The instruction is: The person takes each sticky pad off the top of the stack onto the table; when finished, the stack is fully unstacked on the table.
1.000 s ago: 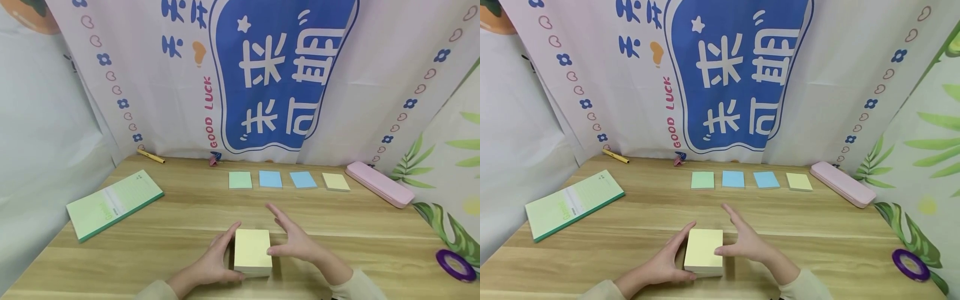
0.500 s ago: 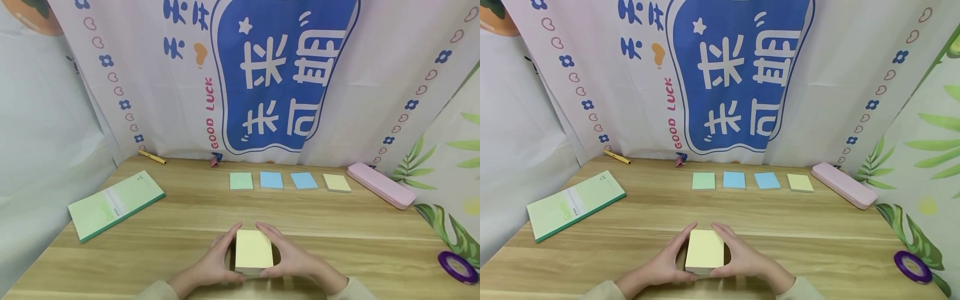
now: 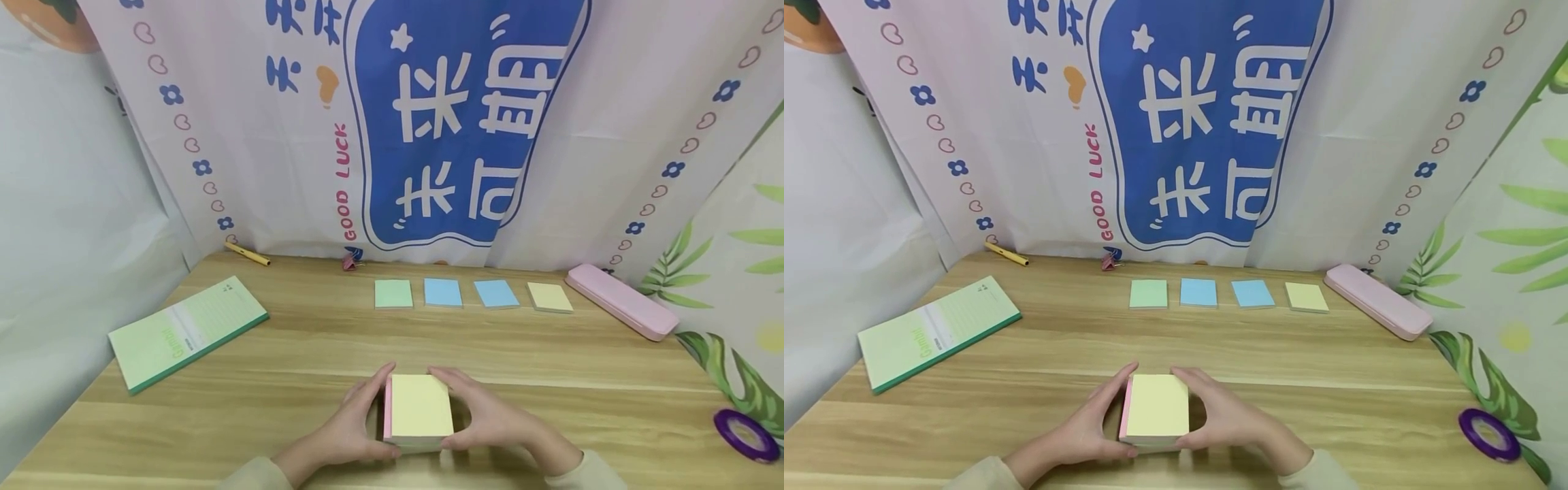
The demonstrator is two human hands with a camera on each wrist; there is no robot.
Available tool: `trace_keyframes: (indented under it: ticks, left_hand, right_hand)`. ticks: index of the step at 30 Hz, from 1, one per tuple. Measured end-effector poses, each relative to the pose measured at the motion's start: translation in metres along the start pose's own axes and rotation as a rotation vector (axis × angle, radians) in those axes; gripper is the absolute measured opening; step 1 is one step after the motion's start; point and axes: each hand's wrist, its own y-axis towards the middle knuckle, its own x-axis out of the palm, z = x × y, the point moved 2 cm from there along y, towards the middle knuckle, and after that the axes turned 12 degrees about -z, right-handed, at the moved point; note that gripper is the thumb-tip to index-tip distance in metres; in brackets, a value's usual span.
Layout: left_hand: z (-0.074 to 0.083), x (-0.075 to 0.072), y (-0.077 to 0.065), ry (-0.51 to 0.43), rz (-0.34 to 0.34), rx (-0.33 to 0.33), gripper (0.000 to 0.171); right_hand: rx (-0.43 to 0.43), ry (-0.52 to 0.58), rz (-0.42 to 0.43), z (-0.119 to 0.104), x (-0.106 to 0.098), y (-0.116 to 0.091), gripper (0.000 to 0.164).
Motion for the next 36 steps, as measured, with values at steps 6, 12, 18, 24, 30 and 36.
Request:
trace_keyframes:
  ticks: [6,12,18,24,30,36]
  left_hand:
    - [0.002,-0.001,-0.001,0.031,0.022,-0.035,0.107]
    - [0.001,0.001,-0.001,0.036,0.023,-0.053,0.105]
    - [0.000,0.000,-0.002,0.049,0.026,-0.023,0.103]
    - [-0.001,0.001,-0.001,0.040,0.024,-0.023,0.103]
    - [-0.002,0.001,-0.001,0.033,0.019,-0.020,0.102]
    - [-0.003,0.000,-0.001,0.048,0.009,-0.008,0.103]
  right_hand:
    - [0.000,0.023,0.068,0.006,-0.013,-0.007,0.088]
    - [-0.045,0.256,0.135,0.022,-0.031,-0.004,0.085]
    - [-0.029,0.363,0.159,0.030,-0.048,0.019,0.086]
    - [-0.001,0.447,0.092,0.040,-0.052,0.054,0.084]
    - [-0.015,0.506,0.021,0.038,-0.052,0.079,0.082]
    - [0.012,0.457,-0.003,0.057,-0.046,0.099,0.087]
